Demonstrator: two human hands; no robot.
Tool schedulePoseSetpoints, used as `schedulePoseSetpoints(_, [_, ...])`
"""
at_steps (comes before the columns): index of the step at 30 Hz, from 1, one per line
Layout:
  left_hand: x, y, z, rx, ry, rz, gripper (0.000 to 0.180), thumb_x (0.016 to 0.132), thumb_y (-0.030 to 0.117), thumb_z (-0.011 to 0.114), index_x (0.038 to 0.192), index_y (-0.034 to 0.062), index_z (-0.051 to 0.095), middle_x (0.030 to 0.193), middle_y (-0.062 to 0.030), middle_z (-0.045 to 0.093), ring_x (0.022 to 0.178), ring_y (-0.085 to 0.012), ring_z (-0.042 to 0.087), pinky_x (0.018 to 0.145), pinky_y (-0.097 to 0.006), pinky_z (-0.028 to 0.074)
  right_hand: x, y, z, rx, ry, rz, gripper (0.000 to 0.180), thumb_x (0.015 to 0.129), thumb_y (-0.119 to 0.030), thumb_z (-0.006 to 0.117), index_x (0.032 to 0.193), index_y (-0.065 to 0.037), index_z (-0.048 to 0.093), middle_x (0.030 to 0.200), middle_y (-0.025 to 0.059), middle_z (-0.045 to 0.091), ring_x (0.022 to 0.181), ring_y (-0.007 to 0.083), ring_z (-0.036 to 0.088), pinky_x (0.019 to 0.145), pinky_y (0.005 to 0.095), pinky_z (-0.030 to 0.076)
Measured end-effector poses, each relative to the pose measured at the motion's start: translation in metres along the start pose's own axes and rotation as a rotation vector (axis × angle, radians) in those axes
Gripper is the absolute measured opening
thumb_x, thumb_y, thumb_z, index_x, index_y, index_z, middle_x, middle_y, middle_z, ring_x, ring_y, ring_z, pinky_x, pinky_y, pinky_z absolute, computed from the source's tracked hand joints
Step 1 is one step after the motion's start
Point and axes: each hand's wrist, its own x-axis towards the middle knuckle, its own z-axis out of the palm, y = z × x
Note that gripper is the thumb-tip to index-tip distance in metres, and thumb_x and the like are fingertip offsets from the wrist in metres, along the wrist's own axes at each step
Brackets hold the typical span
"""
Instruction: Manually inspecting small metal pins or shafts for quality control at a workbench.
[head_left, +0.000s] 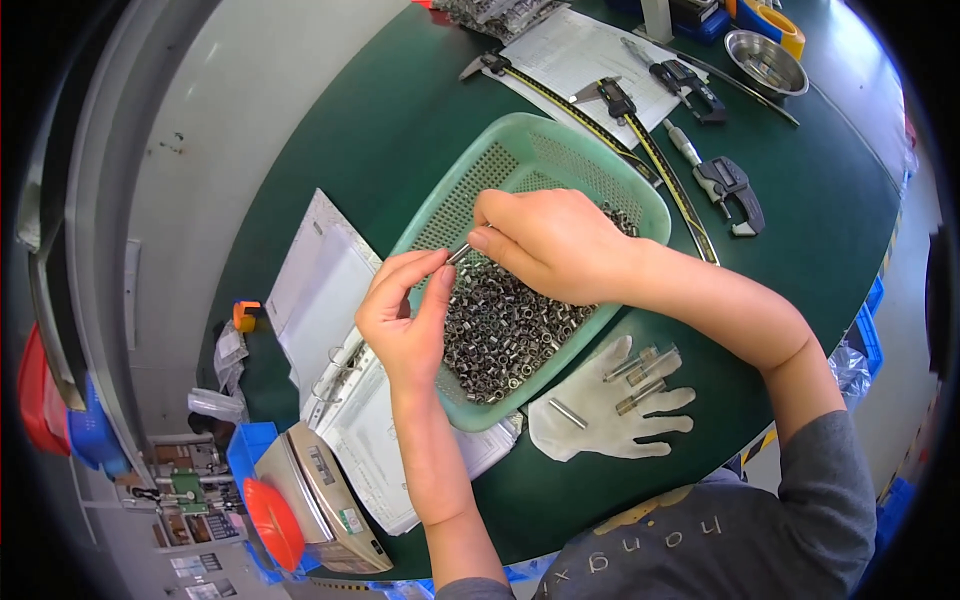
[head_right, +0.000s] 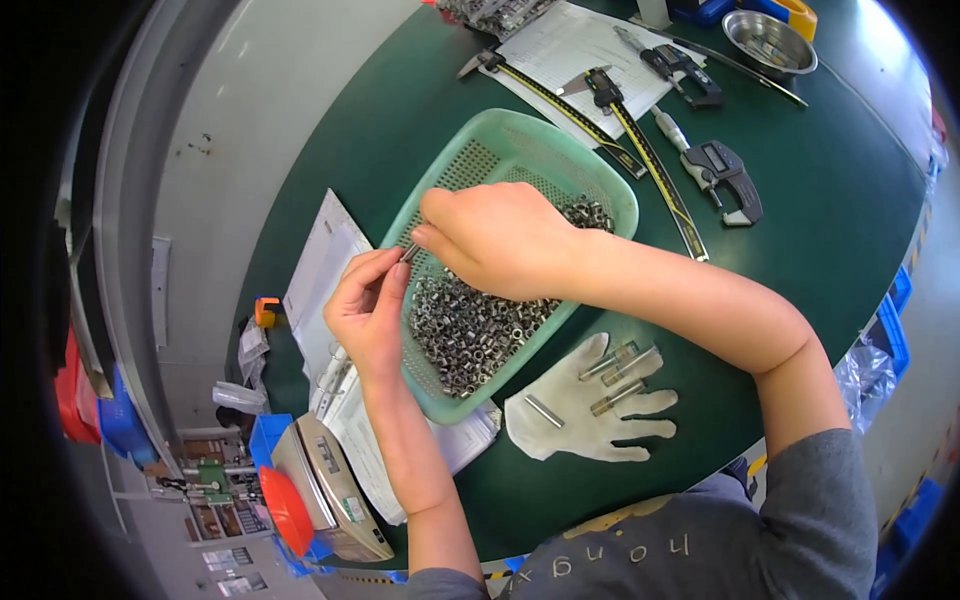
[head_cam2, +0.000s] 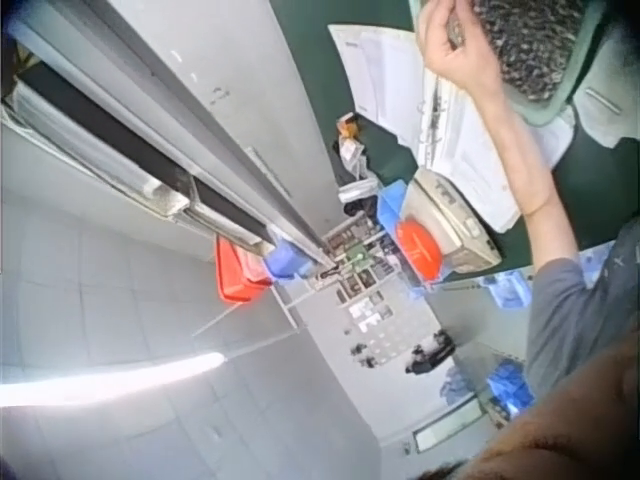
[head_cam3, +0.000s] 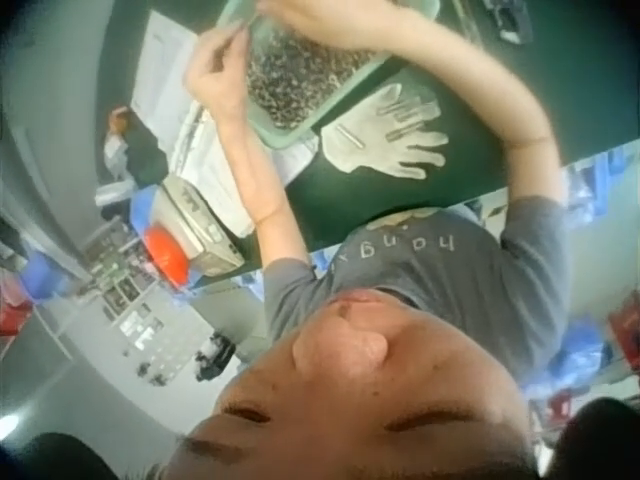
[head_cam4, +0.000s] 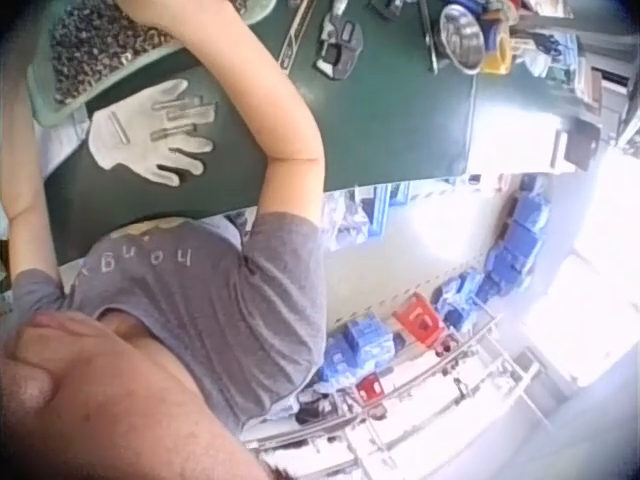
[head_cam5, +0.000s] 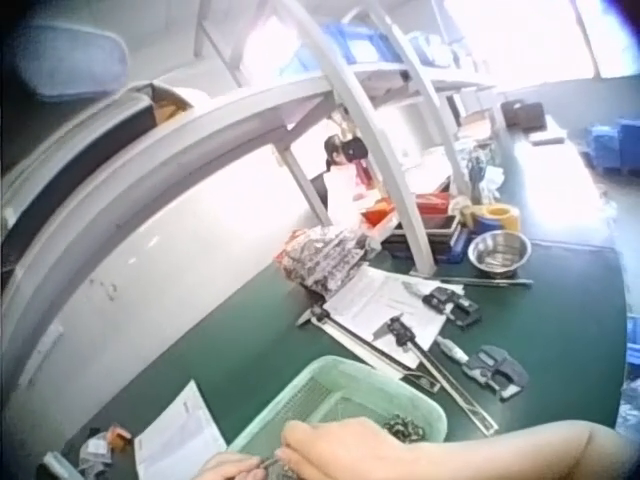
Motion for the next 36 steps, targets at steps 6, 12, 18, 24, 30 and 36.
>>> schedulePoseSetpoints(6, [-0.012,-0.01,-0.002,0.084,0.059,0.044,0.016,0.071,-0.005,0.069,0.086,-0.0001,0.068,0.085,-0.0074,0.064,0.079,-0.014,0.058,0.074,-0.024,0.045,0.001,0.004,0.009,0.067,-0.152,0.015,0.023,0.09,-0.025,0.046,0.084,-0.003,0.048,0.067,0.0159,0.055,0.066,0.0372,0.054,0.058,0.0454,0.04])
schedulePoseSetpoints(12, [-0.021,-0.01,-0.003,-0.053,0.066,-0.124,0.015,0.071,-0.006,0.069,0.084,-0.0002,0.067,0.084,-0.0082,0.064,0.079,-0.0142,0.059,0.074,-0.023,0.046,0.004,0.01,0.01,0.25,-0.284,0.038,0.03,0.091,-0.03,0.044,0.08,-0.002,0.048,0.07,0.0184,0.057,0.071,0.0387,0.055,0.062,0.048,0.042])
schedulePoseSetpoints(18, [-0.023,-0.007,0.004,0.209,0.126,0.134,0.015,0.07,-0.008,0.067,0.084,-0.001,0.066,0.082,-0.0092,0.064,0.074,-0.0146,0.061,0.069,-0.024,0.048,-0.005,0.002,0.017,-0.007,-0.174,-0.012,0.024,0.092,-0.026,0.044,0.085,-0.003,0.048,0.066,0.0159,0.053,0.064,0.0354,0.052,0.056,0.0413,0.04])
schedulePoseSetpoints(24, [-0.022,0.0,0.011,0.206,0.057,0.15,0.021,0.069,-0.006,0.069,0.089,0.0002,0.064,0.086,-0.0098,0.066,0.078,-0.0165,0.063,0.071,-0.027,0.049,-0.003,0.004,0.016,0.152,-0.364,0.077,0.028,0.089,-0.03,0.046,0.085,-0.003,0.053,0.074,0.0177,0.058,0.075,0.036,0.057,0.066,0.0449,0.044])
schedulePoseSetpoints(30, [-0.019,0.006,-0.015,0.633,-0.334,-0.067,0.012,0.068,0.004,0.068,0.077,0.0039,0.059,0.08,-0.0078,0.063,0.076,-0.0261,0.061,0.069,-0.033,0.048,-0.004,0.012,0.021,0.154,-0.053,0.052,0.018,0.09,-0.018,0.045,0.089,-0.001,0.05,0.067,0.015,0.054,0.063,0.0324,0.053,0.058,0.0398,0.042])
schedulePoseSetpoints(36, [-0.029,-0.008,-0.01,0.839,-0.601,-0.083,0.01,0.063,0.011,0.069,0.066,0.0069,0.061,0.066,-0.0062,0.054,0.071,-0.0272,0.054,0.064,-0.038,0.043,-0.004,0.011,0.023,0.175,-0.036,0.055,0.017,0.089,-0.018,0.045,0.091,-0.001,0.049,0.067,0.0154,0.053,0.064,0.0325,0.053,0.059,0.0397,0.042])
